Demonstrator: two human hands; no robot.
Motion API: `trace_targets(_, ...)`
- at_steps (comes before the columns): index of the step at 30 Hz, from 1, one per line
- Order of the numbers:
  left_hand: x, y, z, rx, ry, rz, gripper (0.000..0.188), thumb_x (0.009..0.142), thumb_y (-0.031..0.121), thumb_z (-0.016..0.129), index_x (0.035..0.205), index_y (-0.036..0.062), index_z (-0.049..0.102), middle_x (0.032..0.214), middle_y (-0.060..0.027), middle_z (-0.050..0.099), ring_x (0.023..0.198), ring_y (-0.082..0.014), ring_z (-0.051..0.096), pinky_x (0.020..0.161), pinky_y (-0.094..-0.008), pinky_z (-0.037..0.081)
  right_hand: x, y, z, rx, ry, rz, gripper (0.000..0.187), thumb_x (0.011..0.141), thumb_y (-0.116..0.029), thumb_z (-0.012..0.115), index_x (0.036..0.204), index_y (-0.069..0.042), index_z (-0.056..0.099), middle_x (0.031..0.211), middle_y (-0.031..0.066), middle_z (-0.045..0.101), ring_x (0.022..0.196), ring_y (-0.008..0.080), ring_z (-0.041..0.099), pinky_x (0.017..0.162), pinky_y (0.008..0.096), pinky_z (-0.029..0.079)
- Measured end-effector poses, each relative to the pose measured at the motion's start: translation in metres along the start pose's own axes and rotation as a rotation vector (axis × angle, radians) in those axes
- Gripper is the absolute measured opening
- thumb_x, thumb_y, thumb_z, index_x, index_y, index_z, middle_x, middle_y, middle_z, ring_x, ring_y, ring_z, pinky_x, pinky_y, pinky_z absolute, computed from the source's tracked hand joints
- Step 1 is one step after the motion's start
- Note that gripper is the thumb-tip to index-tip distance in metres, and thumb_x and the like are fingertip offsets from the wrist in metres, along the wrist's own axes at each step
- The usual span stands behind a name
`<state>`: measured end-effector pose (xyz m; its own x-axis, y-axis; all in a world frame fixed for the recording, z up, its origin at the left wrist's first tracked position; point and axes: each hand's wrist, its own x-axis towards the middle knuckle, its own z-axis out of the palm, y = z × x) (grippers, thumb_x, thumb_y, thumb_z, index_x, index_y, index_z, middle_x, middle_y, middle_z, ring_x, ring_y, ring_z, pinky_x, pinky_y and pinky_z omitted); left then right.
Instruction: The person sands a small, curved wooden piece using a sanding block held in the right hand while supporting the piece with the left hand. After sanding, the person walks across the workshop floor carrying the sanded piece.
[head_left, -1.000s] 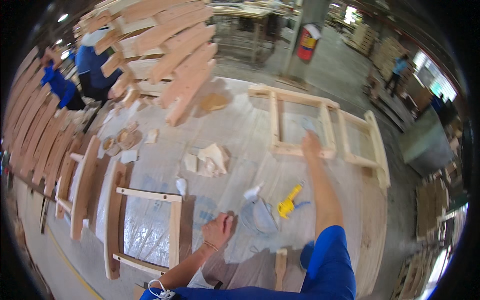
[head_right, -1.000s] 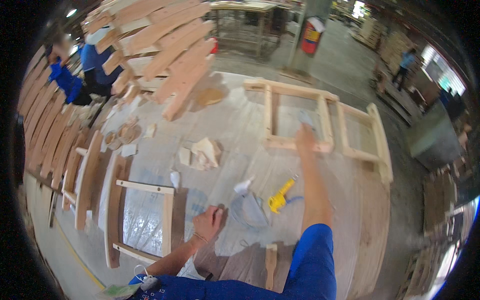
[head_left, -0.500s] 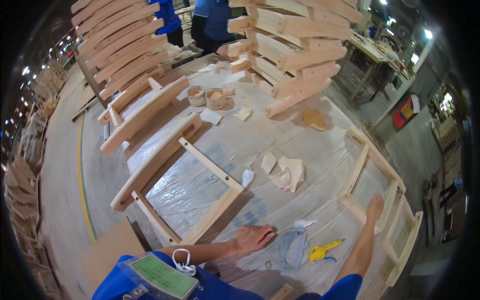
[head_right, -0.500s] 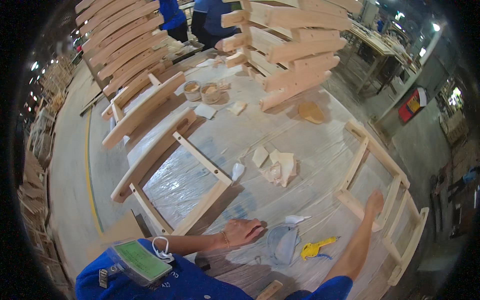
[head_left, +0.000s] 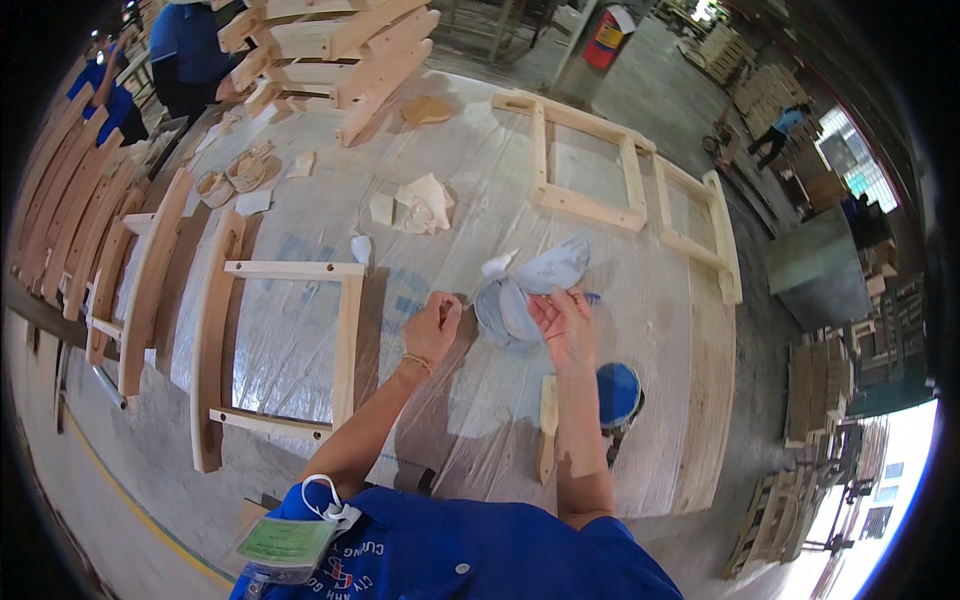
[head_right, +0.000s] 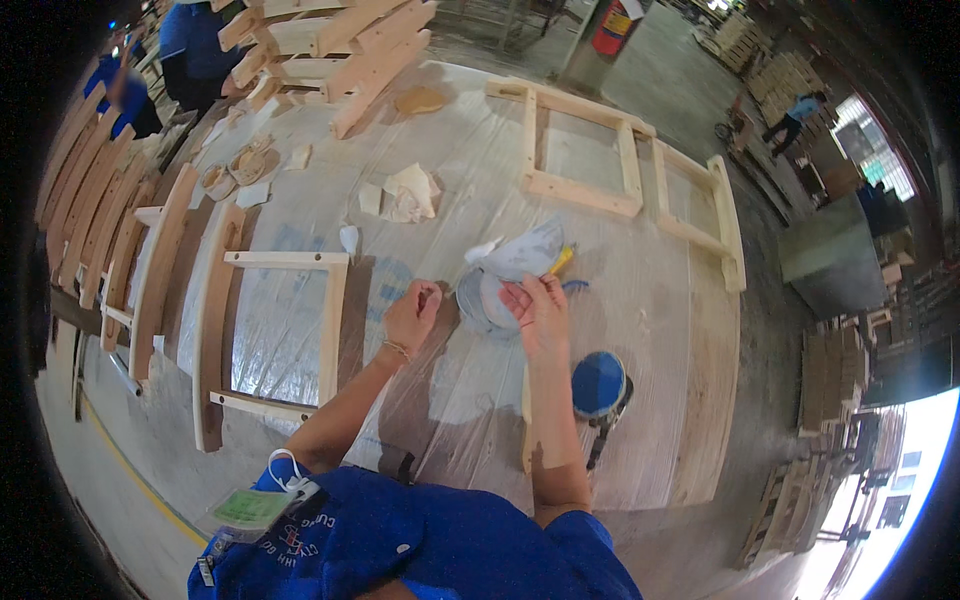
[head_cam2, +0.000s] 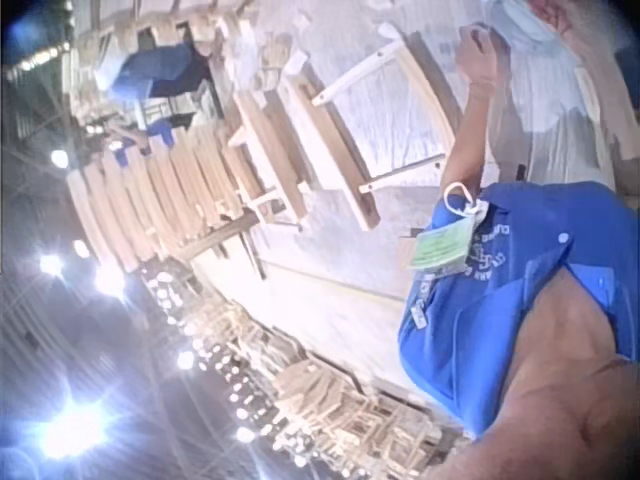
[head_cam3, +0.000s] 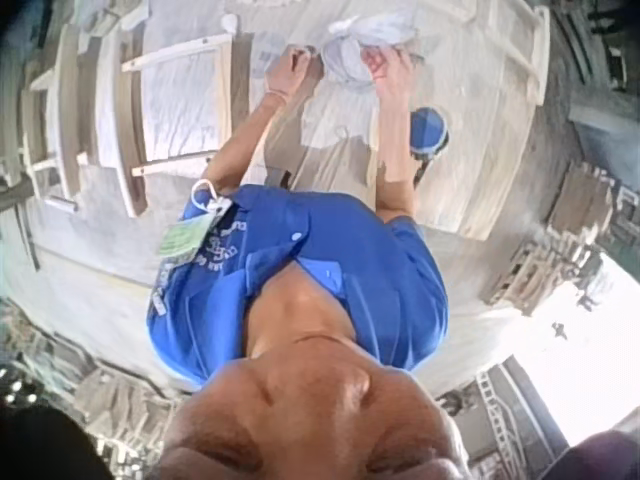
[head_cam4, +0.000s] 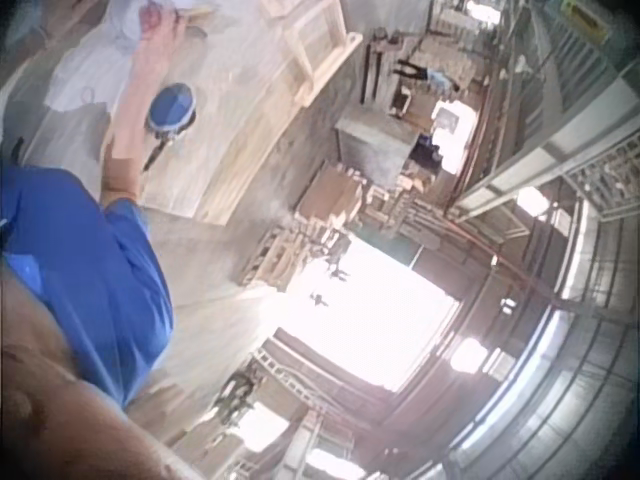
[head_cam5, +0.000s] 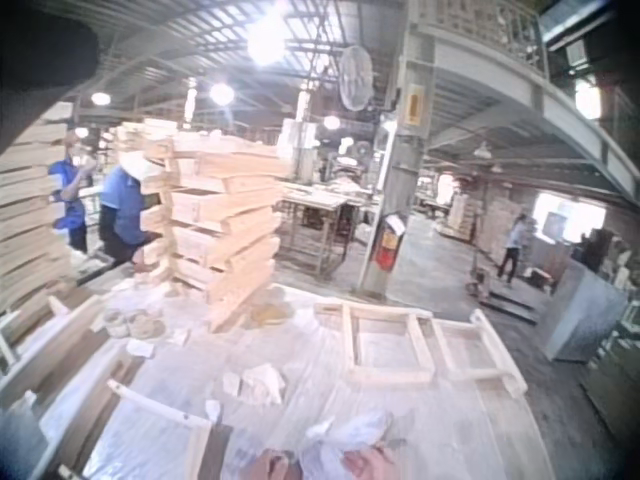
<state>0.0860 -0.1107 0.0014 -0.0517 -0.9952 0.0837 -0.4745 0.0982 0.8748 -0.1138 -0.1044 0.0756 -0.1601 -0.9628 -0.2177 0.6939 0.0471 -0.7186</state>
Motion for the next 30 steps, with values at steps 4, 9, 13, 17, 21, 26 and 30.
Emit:
trace_targets(4,-0.036,0.034,0.018,-0.808,-0.270,-0.132,0.013,0.087,0.019,0.058,0.096,0.0095,0.056,0.076,0.0041,0.057,0.070,-0.0044,0.053,0.059,-0.0195,0.042,-0.049,0.022,-0.013,0.075,0.066,0.037,0.014,0.085,-0.004,0.056,0.098,-0.006,0.052,0.095,0.0101,0.062,0.083,0.0224,0.063,0.073,0.0360,0.054)
trace_targets(9,-0.086,0.028,0.010,-0.944,-0.339,-0.334,0.010,0.088,0.018,0.057,0.084,0.0096,0.053,0.079,0.0041,0.057,0.076,-0.0054,0.057,0.062,-0.0182,0.043,-0.115,0.056,-0.022,-0.139,0.116,0.146,0.021,0.086,-0.008,0.054,0.107,-0.003,0.052,0.101,0.0070,0.059,0.088,0.0182,0.060,0.076,0.0332,0.051)
trace_targets(13,-0.090,0.006,-0.015,-0.906,-0.506,-0.435,0.015,0.088,0.015,0.056,0.077,0.0081,0.049,0.076,0.0000,0.058,0.071,-0.0095,0.061,0.061,-0.0222,0.048,-0.162,0.041,-0.068,-1.192,0.207,-0.239,0.034,0.081,-0.012,0.060,0.112,-0.004,0.050,0.100,0.0120,0.058,0.085,0.0246,0.060,0.074,0.0345,0.048)
trace_targets(17,-0.082,0.003,-0.033,-0.521,-0.908,-0.355,0.019,0.085,0.018,0.058,0.075,0.0058,0.047,0.070,-0.0041,0.057,0.066,-0.0132,0.062,0.057,-0.0236,0.049,-0.194,0.035,-0.097,-1.658,0.345,-0.277,0.053,0.078,-0.014,0.061,0.126,-0.008,0.040,0.097,0.0154,0.055,0.082,0.0319,0.058,0.073,0.0407,0.045)
trace_targets(21,-0.083,0.010,-0.017,0.058,-0.761,-0.106,0.024,0.081,0.025,0.060,0.077,0.0018,0.054,0.070,-0.0073,0.061,0.067,-0.0169,0.062,0.061,-0.0302,0.047,-0.193,0.052,-0.093,-1.807,0.262,-0.354,0.064,0.082,-0.016,0.056,0.139,-0.016,0.027,0.096,0.0184,0.054,0.084,0.0362,0.056,0.071,0.0447,0.045)
trace_targets(26,-0.086,0.008,0.009,-0.020,-0.568,0.002,0.026,0.078,0.028,0.061,0.088,0.0033,0.062,0.077,-0.0071,0.064,0.066,-0.0182,0.060,0.064,-0.0308,0.046,-0.173,0.060,-0.097,-1.709,0.176,-0.469,0.061,0.085,-0.014,0.050,0.140,-0.021,0.026,0.104,0.0194,0.054,0.085,0.0381,0.056,0.071,0.0459,0.045)
trace_targets(30,-0.101,0.006,0.021,-0.196,-0.612,-0.104,0.024,0.079,0.024,0.062,0.091,0.0031,0.062,0.077,-0.0067,0.064,0.064,-0.0145,0.059,0.061,-0.0271,0.045,-0.167,0.064,-0.099,-1.628,0.198,-0.407,0.054,0.088,-0.014,0.046,0.139,-0.021,0.029,0.112,0.0191,0.054,0.088,0.0385,0.056,0.074,0.0445,0.045)
